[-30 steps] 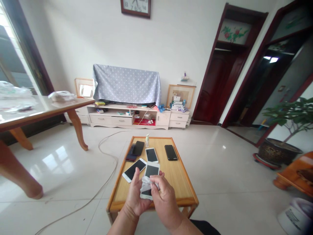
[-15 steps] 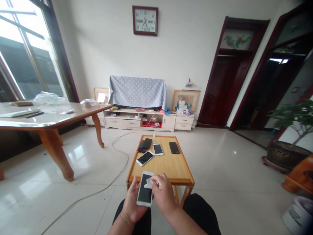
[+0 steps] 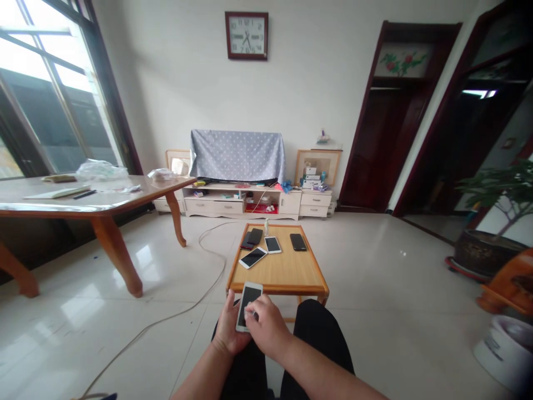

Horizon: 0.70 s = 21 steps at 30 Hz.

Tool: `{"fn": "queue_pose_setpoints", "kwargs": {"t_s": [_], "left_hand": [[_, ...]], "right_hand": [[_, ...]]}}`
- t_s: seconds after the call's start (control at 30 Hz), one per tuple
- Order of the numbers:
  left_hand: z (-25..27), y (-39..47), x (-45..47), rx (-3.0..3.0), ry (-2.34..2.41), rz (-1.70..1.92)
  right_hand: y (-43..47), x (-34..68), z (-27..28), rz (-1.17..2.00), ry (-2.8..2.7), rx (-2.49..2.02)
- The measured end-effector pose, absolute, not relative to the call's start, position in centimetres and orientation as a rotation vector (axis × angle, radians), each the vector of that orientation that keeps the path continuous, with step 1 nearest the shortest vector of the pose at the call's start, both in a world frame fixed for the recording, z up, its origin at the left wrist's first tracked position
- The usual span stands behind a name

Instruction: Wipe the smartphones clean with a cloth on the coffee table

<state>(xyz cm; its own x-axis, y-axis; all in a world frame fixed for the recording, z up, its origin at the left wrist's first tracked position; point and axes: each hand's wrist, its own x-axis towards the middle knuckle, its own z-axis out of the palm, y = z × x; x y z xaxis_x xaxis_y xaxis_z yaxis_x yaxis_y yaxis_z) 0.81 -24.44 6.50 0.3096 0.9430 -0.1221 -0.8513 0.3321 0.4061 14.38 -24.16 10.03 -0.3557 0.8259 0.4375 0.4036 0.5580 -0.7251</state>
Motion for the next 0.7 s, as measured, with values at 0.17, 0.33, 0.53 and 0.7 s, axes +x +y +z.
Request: {"fn": "queue_pose_setpoints", "kwargs": {"t_s": [0.17, 0.33, 0.53, 0.7], "left_hand": [[6.9, -24.4, 0.0, 0.303, 0.311, 1.209], [7.6, -24.5, -0.2, 0.311, 0.288, 1.227], [7.4, -24.1, 0.1, 0.317, 0.299, 1.298], [6.6, -23.1, -0.3, 0.347, 0.234, 1.283]], "right_hand": [[-25.2, 13.7, 9.8, 0.716, -1.974, -0.944], [-25.1, 13.6, 9.4, 0.666, -1.865, -0.996], [-24.3, 13.3, 8.4, 0.656, -1.832, -1.025], [-24.5, 13.4, 8.7, 0.623, -1.859, -0.959]]}}
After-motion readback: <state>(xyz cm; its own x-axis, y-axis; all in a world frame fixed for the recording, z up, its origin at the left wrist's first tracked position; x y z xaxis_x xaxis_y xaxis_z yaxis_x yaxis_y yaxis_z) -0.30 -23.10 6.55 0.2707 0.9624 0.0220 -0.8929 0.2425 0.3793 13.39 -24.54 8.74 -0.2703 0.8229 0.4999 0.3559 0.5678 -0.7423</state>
